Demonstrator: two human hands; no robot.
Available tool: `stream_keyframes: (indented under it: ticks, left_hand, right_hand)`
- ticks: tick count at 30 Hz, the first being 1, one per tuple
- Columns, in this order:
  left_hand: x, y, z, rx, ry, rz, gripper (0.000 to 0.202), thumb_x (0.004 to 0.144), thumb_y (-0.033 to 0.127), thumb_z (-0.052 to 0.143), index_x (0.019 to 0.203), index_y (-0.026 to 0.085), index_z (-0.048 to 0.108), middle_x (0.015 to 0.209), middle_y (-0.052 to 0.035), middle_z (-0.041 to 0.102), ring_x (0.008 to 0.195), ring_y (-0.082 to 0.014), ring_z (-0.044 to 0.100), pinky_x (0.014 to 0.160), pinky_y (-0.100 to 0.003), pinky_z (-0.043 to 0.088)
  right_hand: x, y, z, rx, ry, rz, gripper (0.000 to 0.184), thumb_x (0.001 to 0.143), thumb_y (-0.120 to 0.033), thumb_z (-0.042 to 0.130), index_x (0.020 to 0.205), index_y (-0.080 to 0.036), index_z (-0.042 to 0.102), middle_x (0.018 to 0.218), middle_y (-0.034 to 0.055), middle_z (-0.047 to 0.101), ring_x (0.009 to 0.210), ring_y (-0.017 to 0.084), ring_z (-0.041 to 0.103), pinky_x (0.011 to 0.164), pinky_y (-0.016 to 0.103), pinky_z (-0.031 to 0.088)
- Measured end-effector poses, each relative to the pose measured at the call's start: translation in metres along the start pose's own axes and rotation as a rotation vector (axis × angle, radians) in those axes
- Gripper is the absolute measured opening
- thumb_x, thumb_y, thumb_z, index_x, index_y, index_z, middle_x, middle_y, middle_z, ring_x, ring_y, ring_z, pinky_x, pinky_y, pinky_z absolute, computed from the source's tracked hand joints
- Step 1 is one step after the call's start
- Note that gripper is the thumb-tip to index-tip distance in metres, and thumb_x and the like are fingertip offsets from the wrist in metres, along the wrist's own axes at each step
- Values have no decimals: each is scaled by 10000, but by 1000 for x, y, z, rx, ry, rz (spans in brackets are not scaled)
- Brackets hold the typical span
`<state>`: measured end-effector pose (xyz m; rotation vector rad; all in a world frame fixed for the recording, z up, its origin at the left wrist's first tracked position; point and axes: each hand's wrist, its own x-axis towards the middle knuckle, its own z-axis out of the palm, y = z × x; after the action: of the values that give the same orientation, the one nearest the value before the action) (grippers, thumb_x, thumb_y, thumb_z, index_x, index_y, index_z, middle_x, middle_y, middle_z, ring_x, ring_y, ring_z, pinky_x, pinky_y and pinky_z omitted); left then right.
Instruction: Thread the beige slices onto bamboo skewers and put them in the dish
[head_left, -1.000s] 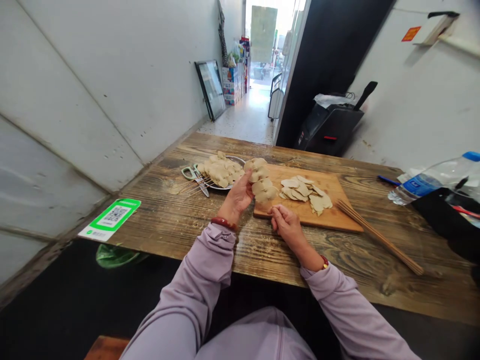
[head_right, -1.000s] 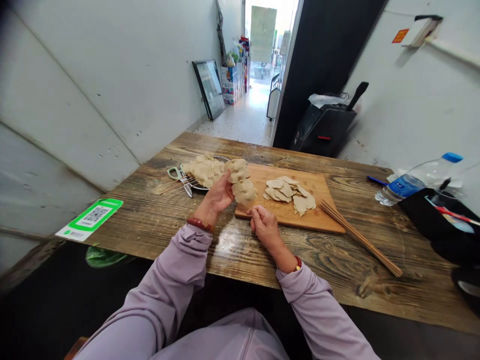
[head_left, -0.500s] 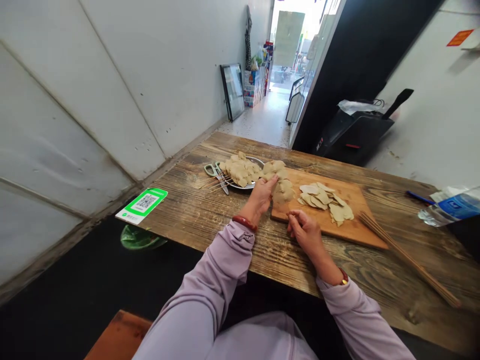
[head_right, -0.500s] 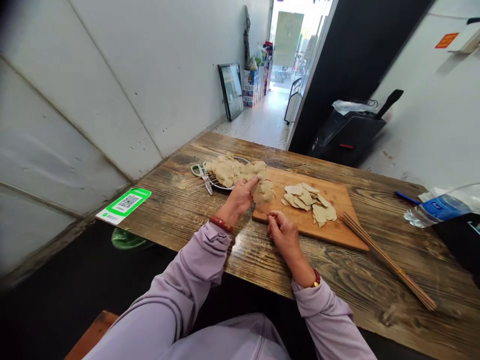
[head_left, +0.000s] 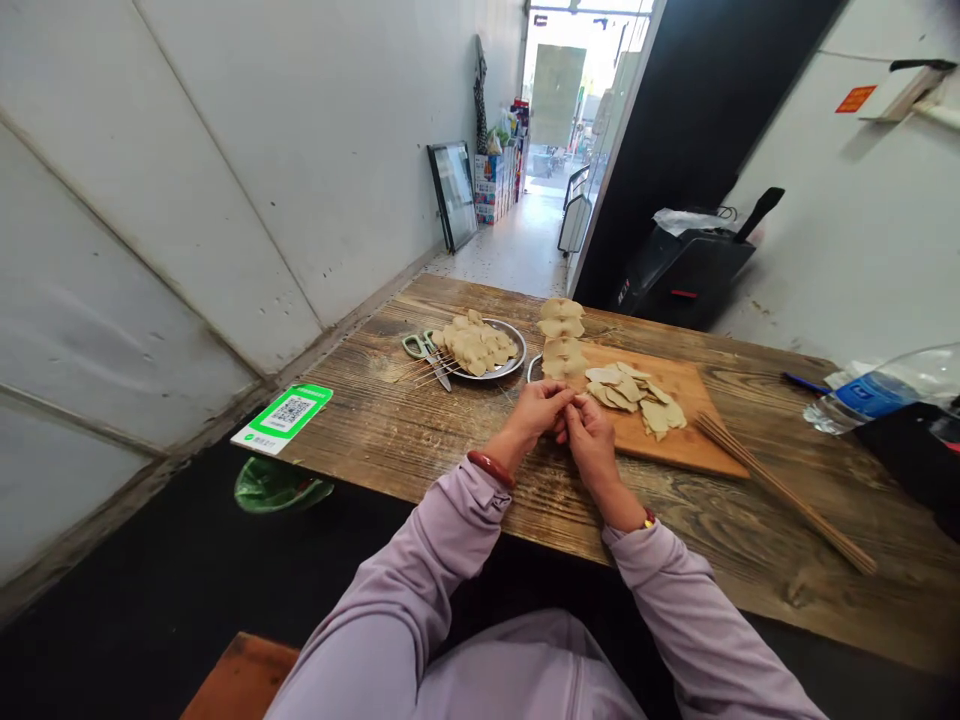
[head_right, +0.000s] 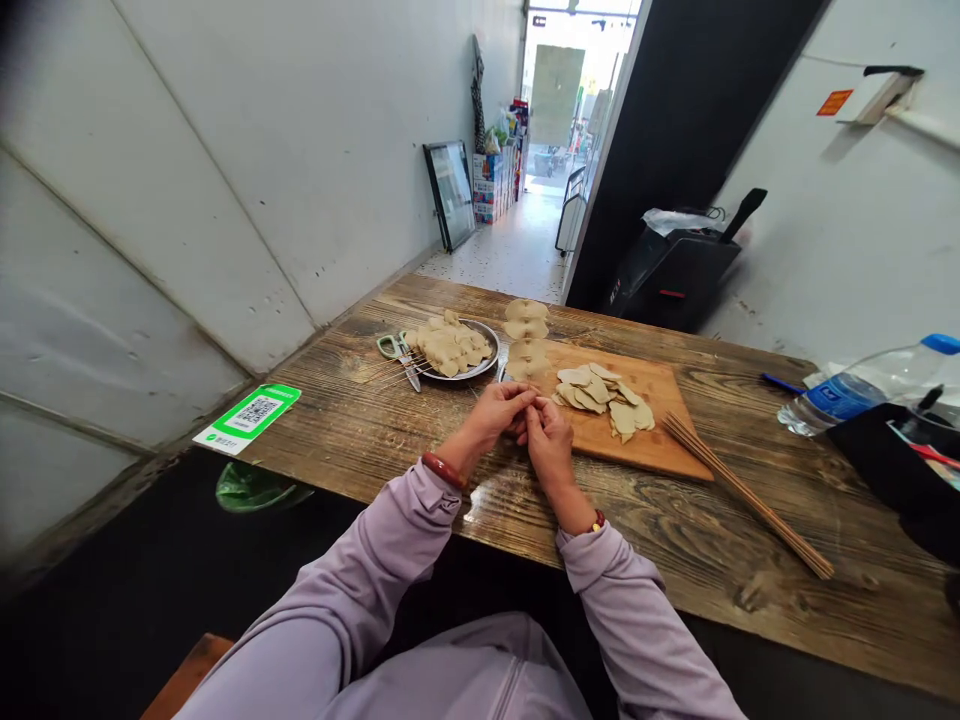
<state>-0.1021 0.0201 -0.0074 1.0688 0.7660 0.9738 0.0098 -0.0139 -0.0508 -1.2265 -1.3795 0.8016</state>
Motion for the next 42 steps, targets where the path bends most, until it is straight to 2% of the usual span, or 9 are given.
stream_keyframes:
  ticks: [3, 6, 9, 12, 15, 18, 32, 38, 42]
  left_hand:
    - [-2, 7, -3, 2, 53, 41, 350, 759, 436, 821, 691, 145, 640, 525, 28, 566, 359, -57, 433, 391, -199, 313]
    - [-2, 25, -25, 76, 153, 119, 248, 742, 343, 825, 738, 133, 694, 712, -33, 703, 557, -93, 628, 556, -199, 474]
    - [-2, 47, -68, 267, 251, 83, 203, 780, 341, 770, 792, 143, 726, 640, -14, 664, 505, -110, 589, 537, -229, 451]
    - [-6, 65, -119, 635, 485, 160, 163, 818, 301, 690, 774, 155, 750, 553, 19, 594, 488, -109, 500, 530, -233, 370]
    - [-14, 76, -161, 1075, 563, 185, 205, 831, 293, 648, 808, 154, 797, 705, -42, 728, 709, -186, 624, 677, -271, 432]
    - [-20, 76, -182, 1333, 551, 153, 284, 864, 324, 602, 897, 156, 829, 899, -98, 801, 841, -238, 670, 766, -307, 450]
    - [-17, 70, -164, 1702, 426, 68, 354, 945, 282, 512, 1051, 166, 829, 1150, -184, 766, 1009, -304, 685, 865, -364, 461]
    - [-22, 69, -165, 1771, 385, 128, 370, 962, 276, 491, 1065, 144, 821, 1094, -186, 727, 995, -294, 660, 883, -368, 466]
    - [-24, 72, -164, 1681, 480, 259, 302, 903, 276, 567, 1009, 145, 818, 1026, -158, 726, 979, -278, 657, 910, -374, 489]
  right_hand:
    - [-5, -3, 2, -1, 32, -8, 440, 940, -576, 559, 1107, -178, 650, 691, -10, 681, 524, 142, 635, 552, 261, 516]
    - [-10, -6, 0, -31, -23, -24, 430, 947, -524, 555, 1175, -173, 654, 731, 11, 727, 527, 151, 660, 578, 275, 527]
    - [-13, -6, -2, -50, -47, -26, 399, 970, -480, 520, 1178, -171, 664, 731, 20, 738, 498, 147, 641, 558, 273, 512]
    - [-13, -6, -1, -124, -79, -64, 327, 992, -399, 507, 1167, -189, 684, 739, 25, 748, 522, 154, 640, 599, 282, 516]
    - [-14, -6, 0, -223, -111, -142, 272, 986, -311, 538, 1172, -197, 702, 784, 49, 771, 658, 191, 694, 732, 316, 535]
    - [-14, -6, 0, -301, -118, -195, 263, 984, -275, 552, 1176, -199, 715, 801, 63, 780, 796, 229, 728, 834, 345, 530]
    - [-15, -8, 3, -481, -136, -232, 258, 1014, -244, 553, 1200, -192, 725, 942, 95, 813, 867, 238, 754, 799, 324, 526]
    - [-16, -8, 5, -533, -150, -228, 259, 1023, -245, 565, 1218, -185, 723, 1031, 115, 815, 929, 251, 767, 816, 324, 535]
    - [-15, -11, 6, -568, -164, -215, 264, 1038, -255, 550, 1237, -196, 714, 1092, 114, 810, 982, 241, 767, 837, 309, 534]
